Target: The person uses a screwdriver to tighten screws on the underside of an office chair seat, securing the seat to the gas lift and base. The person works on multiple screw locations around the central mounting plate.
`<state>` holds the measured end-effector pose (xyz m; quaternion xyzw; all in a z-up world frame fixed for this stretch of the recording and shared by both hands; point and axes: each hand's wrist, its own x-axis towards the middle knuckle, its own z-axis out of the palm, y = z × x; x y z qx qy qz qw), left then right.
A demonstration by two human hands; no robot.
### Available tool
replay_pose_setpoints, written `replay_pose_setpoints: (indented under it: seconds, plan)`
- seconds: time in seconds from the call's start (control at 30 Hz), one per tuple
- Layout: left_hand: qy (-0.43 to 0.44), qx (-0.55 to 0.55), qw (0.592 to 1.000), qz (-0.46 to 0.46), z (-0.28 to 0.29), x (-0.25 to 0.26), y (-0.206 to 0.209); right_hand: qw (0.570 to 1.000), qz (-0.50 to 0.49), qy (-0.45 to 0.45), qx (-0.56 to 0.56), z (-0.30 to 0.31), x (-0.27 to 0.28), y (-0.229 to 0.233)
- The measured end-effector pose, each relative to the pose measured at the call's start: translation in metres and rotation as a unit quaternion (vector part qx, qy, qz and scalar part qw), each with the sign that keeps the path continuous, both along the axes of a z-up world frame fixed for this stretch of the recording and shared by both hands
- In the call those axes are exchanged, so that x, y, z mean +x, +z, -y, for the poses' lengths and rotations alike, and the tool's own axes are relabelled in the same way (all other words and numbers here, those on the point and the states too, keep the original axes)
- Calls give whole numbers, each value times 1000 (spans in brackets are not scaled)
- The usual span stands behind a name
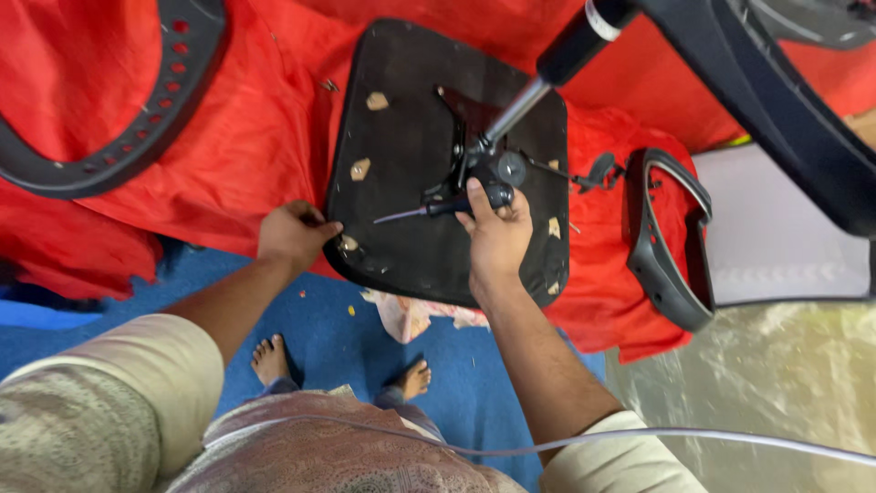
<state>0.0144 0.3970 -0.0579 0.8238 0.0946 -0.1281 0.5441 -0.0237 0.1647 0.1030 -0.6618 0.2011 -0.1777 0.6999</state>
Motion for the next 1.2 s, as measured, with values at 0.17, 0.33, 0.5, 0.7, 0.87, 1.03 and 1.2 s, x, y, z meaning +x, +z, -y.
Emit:
replay_pose_setpoints:
  seconds: [0.17,0.33,0.5,0.7,0.87,1.03,1.2]
  plan:
    - [50,-141,989,12,6,-17,-13,999,21,20,-43,-15,-16,-3]
    - [80,-161,974,-136,11,-33,7,995,38,70,-66,-23,-22,-5]
    - [67,-167,968,-177,11,-37,20,984,77,143,-70,-28,-17,-7]
    - [57,-178,964,-188,12,-31,16,970,106,195,-97,-30,-7,-13]
    - [73,-228,947,-212,15,-36,16,943,83,298,-120,-21,-2,-2]
    - [120,-242,937,-221,26,-40,13,901,68,406,-134,-12,2,10]
    - [137,-252,934,-214,32,-39,3,869,73,479,-102,-15,4,23]
